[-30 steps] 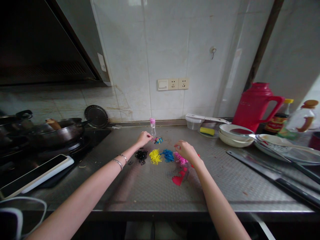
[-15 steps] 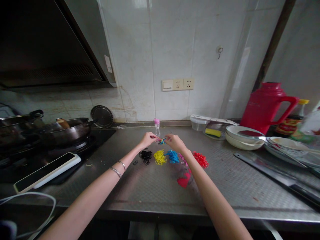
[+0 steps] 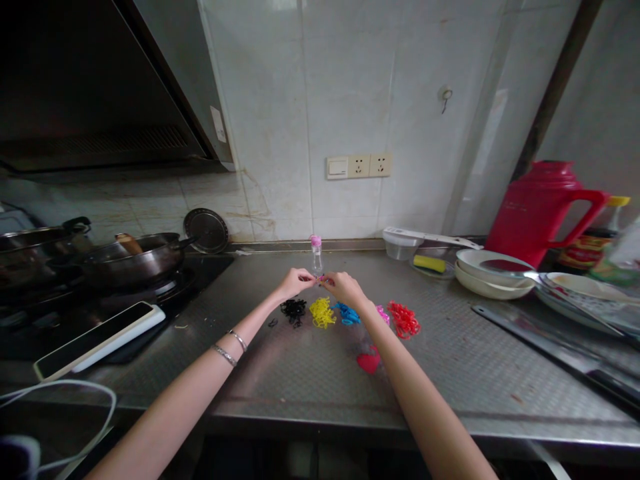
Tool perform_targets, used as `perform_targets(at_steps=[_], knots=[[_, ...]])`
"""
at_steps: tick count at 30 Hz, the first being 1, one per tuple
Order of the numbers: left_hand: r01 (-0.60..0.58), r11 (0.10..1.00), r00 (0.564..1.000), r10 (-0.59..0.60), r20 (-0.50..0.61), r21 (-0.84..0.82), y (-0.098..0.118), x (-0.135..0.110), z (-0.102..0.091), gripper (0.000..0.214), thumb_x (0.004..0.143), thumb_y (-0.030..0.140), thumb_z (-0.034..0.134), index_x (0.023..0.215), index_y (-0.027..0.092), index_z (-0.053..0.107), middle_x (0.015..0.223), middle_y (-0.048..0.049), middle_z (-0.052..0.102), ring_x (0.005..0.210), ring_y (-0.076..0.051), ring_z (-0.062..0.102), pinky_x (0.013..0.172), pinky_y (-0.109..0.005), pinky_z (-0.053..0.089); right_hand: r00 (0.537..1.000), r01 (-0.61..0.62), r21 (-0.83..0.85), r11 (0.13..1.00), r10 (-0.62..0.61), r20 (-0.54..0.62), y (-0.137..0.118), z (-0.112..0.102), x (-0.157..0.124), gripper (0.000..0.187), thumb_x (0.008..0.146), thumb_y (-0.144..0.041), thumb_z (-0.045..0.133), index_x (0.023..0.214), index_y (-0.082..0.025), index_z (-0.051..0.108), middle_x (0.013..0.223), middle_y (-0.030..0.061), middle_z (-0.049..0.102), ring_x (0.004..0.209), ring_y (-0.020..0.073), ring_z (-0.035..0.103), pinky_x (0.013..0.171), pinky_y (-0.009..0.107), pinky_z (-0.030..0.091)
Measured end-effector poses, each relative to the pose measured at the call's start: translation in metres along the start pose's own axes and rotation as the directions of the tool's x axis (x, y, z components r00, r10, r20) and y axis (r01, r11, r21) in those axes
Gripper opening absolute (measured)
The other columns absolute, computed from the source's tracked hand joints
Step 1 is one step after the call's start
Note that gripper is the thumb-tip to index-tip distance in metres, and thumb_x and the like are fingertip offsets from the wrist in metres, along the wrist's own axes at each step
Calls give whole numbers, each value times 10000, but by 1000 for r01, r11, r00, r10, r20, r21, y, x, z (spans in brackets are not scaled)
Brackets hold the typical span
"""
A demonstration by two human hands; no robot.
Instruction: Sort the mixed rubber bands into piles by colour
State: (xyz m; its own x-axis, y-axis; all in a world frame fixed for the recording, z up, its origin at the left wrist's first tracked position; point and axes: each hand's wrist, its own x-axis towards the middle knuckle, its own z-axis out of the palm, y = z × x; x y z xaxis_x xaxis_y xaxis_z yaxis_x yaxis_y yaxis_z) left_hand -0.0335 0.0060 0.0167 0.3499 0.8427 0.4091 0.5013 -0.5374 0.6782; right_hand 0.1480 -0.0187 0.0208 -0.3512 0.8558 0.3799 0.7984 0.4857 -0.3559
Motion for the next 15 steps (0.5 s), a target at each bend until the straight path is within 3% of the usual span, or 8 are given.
perform_targets(at_steps=[9, 15], knots=[[11, 1000, 999, -12, -45, -24, -8, -10, -11, 215, 666, 288, 627, 728, 94, 696, 713, -74, 655, 629, -121, 554, 591, -224, 420, 999, 7, -67, 998, -5, 33, -4, -3, -7, 199, 796, -309, 474, 883, -240, 639, 797, 15, 669, 707, 128, 590, 546, 178, 359], [29, 1000, 998, -30, -61, -7, -11, -14, -23, 193, 665, 271, 626, 723, 99, 692, 708, -70, 656, 640, -123, 562, 602, -224, 430, 982, 73, -107, 992, -53, 182, -4, -2, -8, 232, 758, -369, 529, 922, -270, 659, 832, 11, 671, 714, 136, 592, 559, 185, 372]])
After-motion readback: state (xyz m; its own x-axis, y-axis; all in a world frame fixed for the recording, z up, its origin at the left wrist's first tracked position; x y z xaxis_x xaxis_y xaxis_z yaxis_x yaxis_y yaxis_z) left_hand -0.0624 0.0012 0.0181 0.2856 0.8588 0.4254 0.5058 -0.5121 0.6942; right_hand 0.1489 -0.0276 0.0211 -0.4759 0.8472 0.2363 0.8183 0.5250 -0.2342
